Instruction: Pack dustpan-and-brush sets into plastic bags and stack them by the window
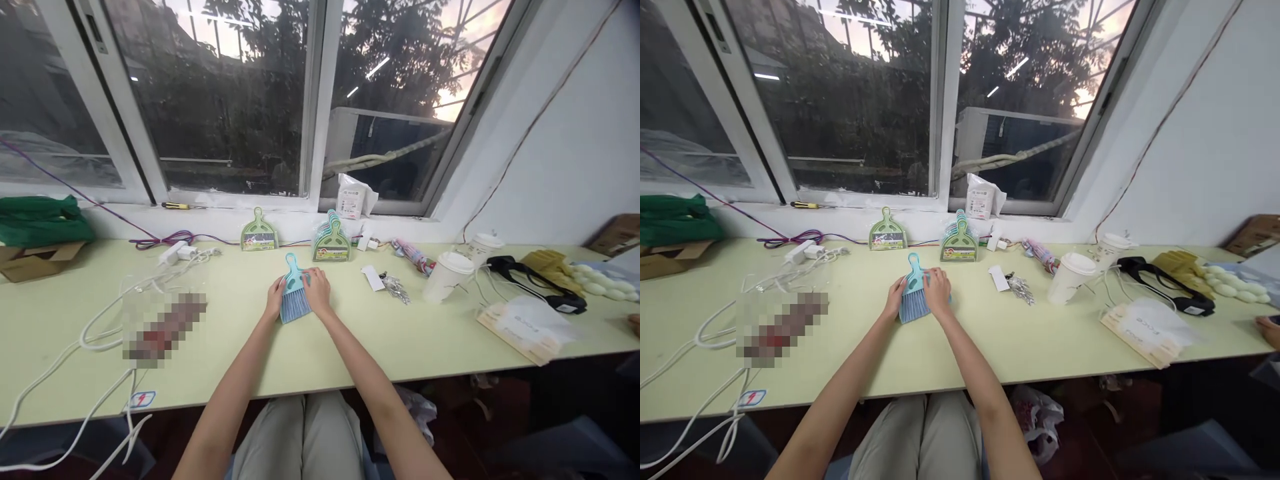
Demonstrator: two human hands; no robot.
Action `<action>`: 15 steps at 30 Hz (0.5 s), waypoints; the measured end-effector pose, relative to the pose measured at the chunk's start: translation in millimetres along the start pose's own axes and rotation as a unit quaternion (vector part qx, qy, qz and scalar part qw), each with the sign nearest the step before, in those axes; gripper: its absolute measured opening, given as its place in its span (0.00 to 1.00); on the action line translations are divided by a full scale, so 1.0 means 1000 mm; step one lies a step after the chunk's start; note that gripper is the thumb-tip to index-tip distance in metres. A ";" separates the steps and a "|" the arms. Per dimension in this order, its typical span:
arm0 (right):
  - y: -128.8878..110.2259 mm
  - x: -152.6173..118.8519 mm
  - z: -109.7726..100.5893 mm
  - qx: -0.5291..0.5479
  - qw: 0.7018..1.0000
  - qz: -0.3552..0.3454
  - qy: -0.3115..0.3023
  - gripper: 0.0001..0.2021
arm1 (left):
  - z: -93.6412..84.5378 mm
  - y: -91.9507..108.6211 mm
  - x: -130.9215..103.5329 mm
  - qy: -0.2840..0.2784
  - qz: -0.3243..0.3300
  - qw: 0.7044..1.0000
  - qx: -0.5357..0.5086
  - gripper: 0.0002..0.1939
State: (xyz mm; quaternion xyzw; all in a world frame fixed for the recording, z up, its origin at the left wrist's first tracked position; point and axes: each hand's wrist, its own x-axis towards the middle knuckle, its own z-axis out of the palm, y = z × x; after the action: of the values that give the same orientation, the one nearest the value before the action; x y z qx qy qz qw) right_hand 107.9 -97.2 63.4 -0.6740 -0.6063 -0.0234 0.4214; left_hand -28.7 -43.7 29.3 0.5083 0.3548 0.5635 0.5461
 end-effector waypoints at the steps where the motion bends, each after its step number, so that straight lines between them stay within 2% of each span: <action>1: 0.011 0.005 -0.008 -0.020 0.999 0.025 0.032 0.15 | -0.001 0.001 0.000 0.008 -0.006 1.000 0.008 0.15; 3: 0.048 0.016 -0.032 -0.078 0.986 0.105 0.099 0.17 | -0.002 0.002 0.001 0.025 -0.027 0.999 0.018 0.15; 5: 0.096 0.024 -0.061 -0.142 0.959 0.205 0.135 0.20 | -0.002 0.003 0.003 0.038 -0.044 0.998 0.019 0.14; 7: 0.144 0.029 -0.087 -0.207 0.930 0.275 0.128 0.22 | -0.002 0.002 0.006 0.048 -0.047 0.998 0.018 0.13; 8: 0.165 0.029 -0.097 -0.232 0.924 0.289 0.094 0.22 | -0.002 0.001 0.008 0.051 -0.046 0.997 0.018 0.12; 10: 0.197 0.030 -0.110 -0.254 0.923 0.287 -0.004 0.19 | -0.002 -0.003 0.012 0.050 -0.039 0.998 0.019 0.11; 12: 0.214 0.030 -0.115 -0.267 0.928 0.252 -0.069 0.16 | -0.003 -0.009 0.017 0.043 -0.033 0.998 0.018 0.13; 13: 0.217 0.031 -0.115 -0.274 0.930 0.231 -0.075 0.15 | -0.004 -0.012 0.020 0.037 -0.030 0.999 0.020 0.14; 15: 0.219 0.034 -0.113 -0.285 0.937 0.198 -0.046 0.11 | -0.005 -0.018 0.025 0.026 -0.026 0.999 0.027 0.16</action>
State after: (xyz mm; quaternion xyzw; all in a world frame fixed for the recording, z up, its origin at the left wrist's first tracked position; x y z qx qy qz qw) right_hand 354.0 -117.7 36.8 -0.8728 -0.4466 -0.0806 0.1795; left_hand -26.5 -16.1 15.0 0.4985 0.3974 0.5523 0.5372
